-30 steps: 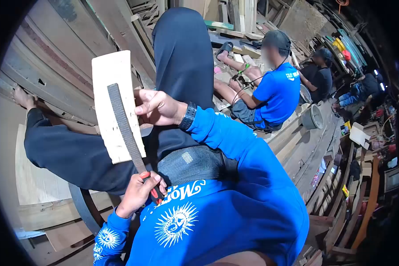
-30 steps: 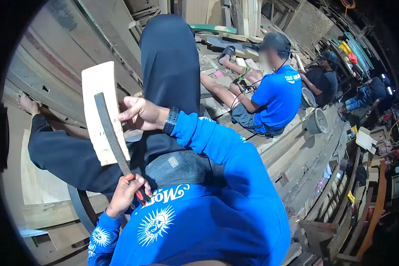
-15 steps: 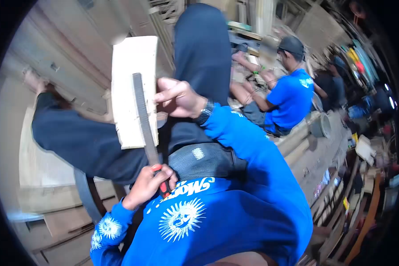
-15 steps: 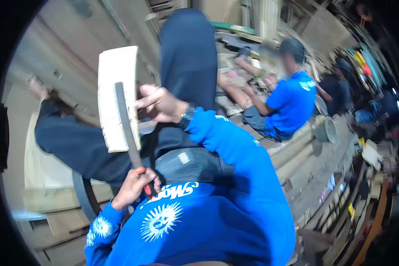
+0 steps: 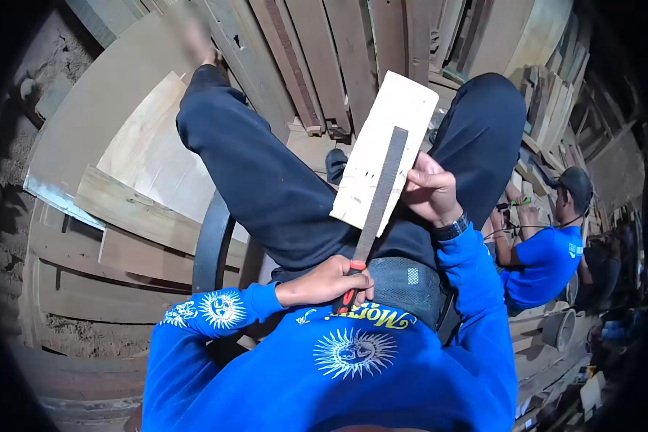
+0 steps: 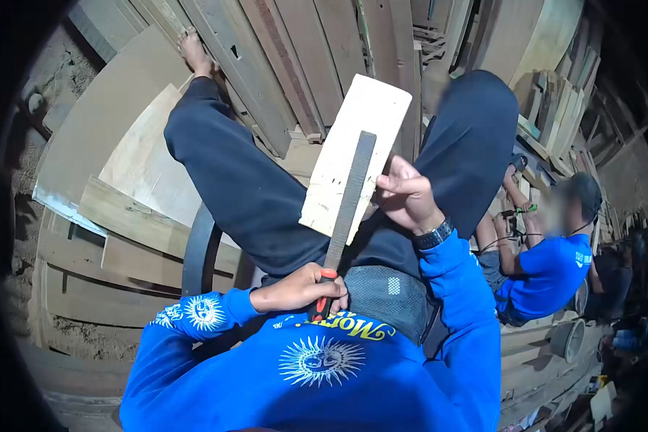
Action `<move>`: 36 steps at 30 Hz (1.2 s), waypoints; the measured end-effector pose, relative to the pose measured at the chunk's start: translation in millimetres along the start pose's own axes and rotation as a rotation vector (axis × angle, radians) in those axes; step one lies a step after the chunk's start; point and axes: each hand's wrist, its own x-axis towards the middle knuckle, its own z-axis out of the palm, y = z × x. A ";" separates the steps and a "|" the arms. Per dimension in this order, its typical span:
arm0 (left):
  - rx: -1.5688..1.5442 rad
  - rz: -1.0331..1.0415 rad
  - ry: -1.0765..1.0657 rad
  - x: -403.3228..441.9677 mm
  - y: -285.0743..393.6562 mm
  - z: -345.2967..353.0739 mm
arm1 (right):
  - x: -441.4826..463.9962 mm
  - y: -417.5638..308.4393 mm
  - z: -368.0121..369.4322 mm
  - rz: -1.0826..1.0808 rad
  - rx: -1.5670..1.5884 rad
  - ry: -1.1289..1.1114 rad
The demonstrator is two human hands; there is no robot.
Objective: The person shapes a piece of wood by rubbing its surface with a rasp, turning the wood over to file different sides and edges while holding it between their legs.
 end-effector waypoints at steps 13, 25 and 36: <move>0.026 0.029 0.117 0.0 -1.0 4.7 | -3.0 -0.2 6.9 -0.022 0.001 0.036; 0.205 0.023 0.168 -1.1 8.7 8.8 | -5.8 0.8 -5.2 0.053 -0.025 -0.018; 0.325 0.063 0.228 -2.8 9.7 6.1 | -5.5 9.2 -4.2 0.113 -0.014 -0.020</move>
